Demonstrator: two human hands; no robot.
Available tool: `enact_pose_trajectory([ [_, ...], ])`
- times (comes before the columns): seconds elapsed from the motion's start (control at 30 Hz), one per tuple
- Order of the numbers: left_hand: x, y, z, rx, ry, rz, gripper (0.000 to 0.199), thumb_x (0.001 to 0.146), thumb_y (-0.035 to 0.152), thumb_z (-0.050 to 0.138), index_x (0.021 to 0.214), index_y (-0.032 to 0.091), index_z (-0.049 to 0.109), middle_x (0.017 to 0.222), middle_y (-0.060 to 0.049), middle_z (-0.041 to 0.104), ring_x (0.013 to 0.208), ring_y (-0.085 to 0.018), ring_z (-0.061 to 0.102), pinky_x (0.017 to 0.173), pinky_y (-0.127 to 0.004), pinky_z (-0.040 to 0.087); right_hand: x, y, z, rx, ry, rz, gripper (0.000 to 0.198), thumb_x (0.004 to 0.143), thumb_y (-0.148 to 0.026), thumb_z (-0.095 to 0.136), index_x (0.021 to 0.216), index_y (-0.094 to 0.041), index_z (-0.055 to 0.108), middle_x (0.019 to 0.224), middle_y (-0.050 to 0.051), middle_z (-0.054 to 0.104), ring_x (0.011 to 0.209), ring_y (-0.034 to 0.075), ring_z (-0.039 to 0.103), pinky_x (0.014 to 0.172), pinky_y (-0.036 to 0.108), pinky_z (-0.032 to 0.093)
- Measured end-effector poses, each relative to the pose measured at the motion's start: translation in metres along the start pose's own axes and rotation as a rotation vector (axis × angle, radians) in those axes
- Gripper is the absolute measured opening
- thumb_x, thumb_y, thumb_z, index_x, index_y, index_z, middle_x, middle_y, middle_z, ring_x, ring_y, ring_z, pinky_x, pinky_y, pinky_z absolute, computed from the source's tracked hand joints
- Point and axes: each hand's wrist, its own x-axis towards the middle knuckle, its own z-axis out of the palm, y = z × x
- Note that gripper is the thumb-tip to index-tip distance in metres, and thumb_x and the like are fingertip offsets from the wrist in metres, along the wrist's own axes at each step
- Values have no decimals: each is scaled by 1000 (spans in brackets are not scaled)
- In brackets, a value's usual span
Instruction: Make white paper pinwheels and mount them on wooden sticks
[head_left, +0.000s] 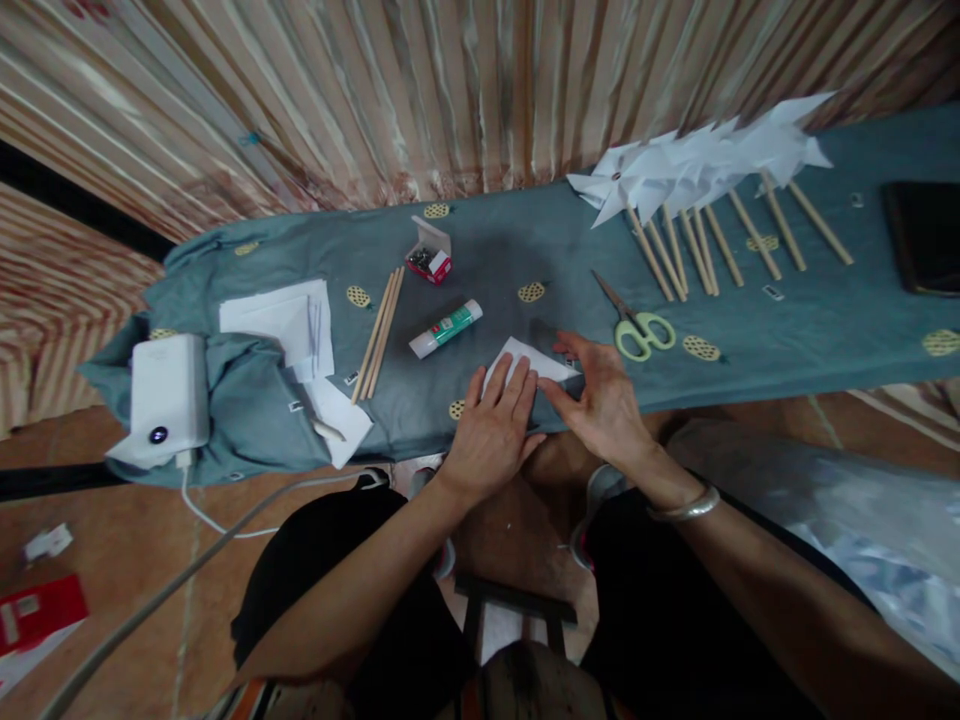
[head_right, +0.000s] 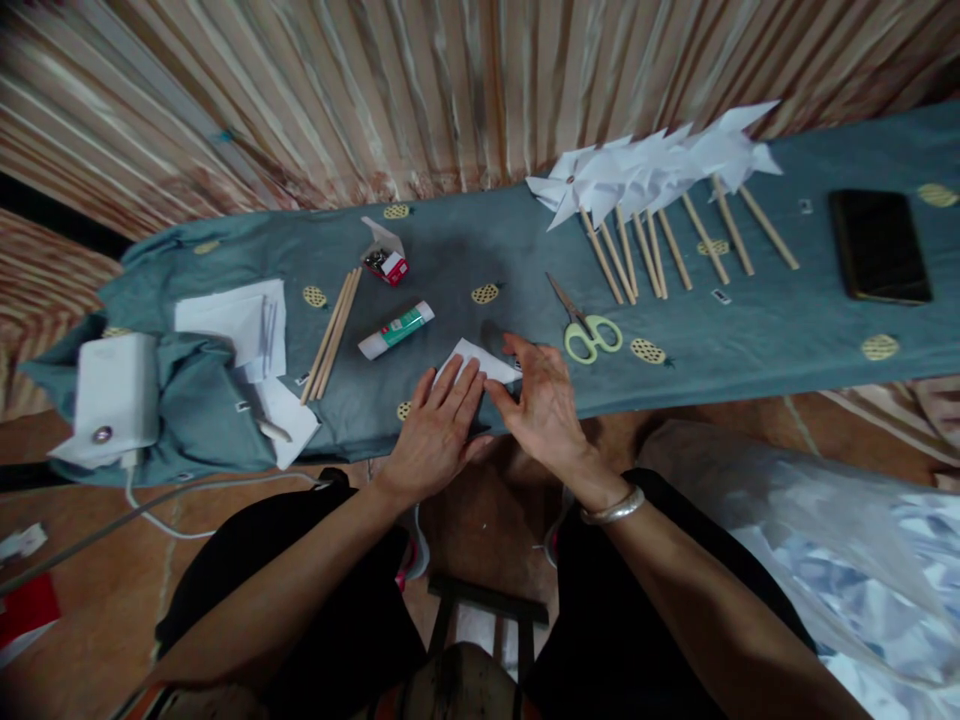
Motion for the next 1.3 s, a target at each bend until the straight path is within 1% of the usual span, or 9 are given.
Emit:
enact_pose_trajectory([
  [0.13,-1,0,1,8,7,3,70,91,44,49,145,5,29,156,-18,27,146,-34,17,118,-54,18,-1,3,2,6,2,-10,47,85,-34,58,127,-13,53,111,14,67,104,30,56,95,48,46],
  [0.3,-1,0,-2,0,4,3,68,91,41,51,146,7,30,156,-17,27,146,-33,18,117,-53,19,-1,10,3,30,9,-25,46,83,-29,58,127,-15,53,111,11,68,103,29,57,95,48,46],
  [0.4,-4,-1,-5,-10,-2,5,69,89,37,55,145,6,31,155,-18,29,146,-31,21,118,-51,19,-1,14,2,21,11,-34,46,83,-26,56,127,-15,53,113,11,67,104,30,57,96,47,46],
  [0.5,-15,-6,-7,-2,-5,-23,67,89,33,55,145,5,31,154,-20,30,145,-29,24,118,-49,19,-2,18,0,12,30,-43,43,84,-25,54,126,-15,53,112,12,68,104,30,57,96,48,45],
  [0.63,-36,-17,-8,29,-41,-87,64,89,27,55,144,4,32,153,-19,33,144,-29,27,116,-48,24,-4,24,-3,-6,51,-54,40,85,-22,49,125,-17,55,110,12,68,104,30,57,96,49,46],
  [0.8,-59,-27,-12,65,-74,-131,60,89,26,54,143,5,36,153,-18,34,143,-29,29,116,-47,27,-5,29,-6,-13,50,-68,41,85,-20,46,124,-15,55,112,13,69,104,29,57,96,47,46],
  [0.97,-71,-26,-14,72,-58,-161,62,89,25,53,144,5,35,153,-18,33,144,-28,28,117,-46,26,-5,31,-6,-24,49,-84,41,86,-21,45,125,-15,55,113,13,69,106,30,57,97,49,46],
  [1.17,-79,-24,-10,4,-24,-204,63,87,22,54,144,6,33,154,-18,32,145,-29,26,116,-49,25,-4,31,-7,-34,43,-116,42,86,-17,39,124,-14,57,112,14,69,104,29,59,96,49,48],
  [1.3,-79,-21,-7,-83,40,-247,61,86,19,54,143,8,34,153,-18,35,144,-28,27,116,-49,25,-1,31,-10,-8,48,-75,39,89,-20,35,118,-16,61,109,13,71,102,28,61,93,48,50],
])
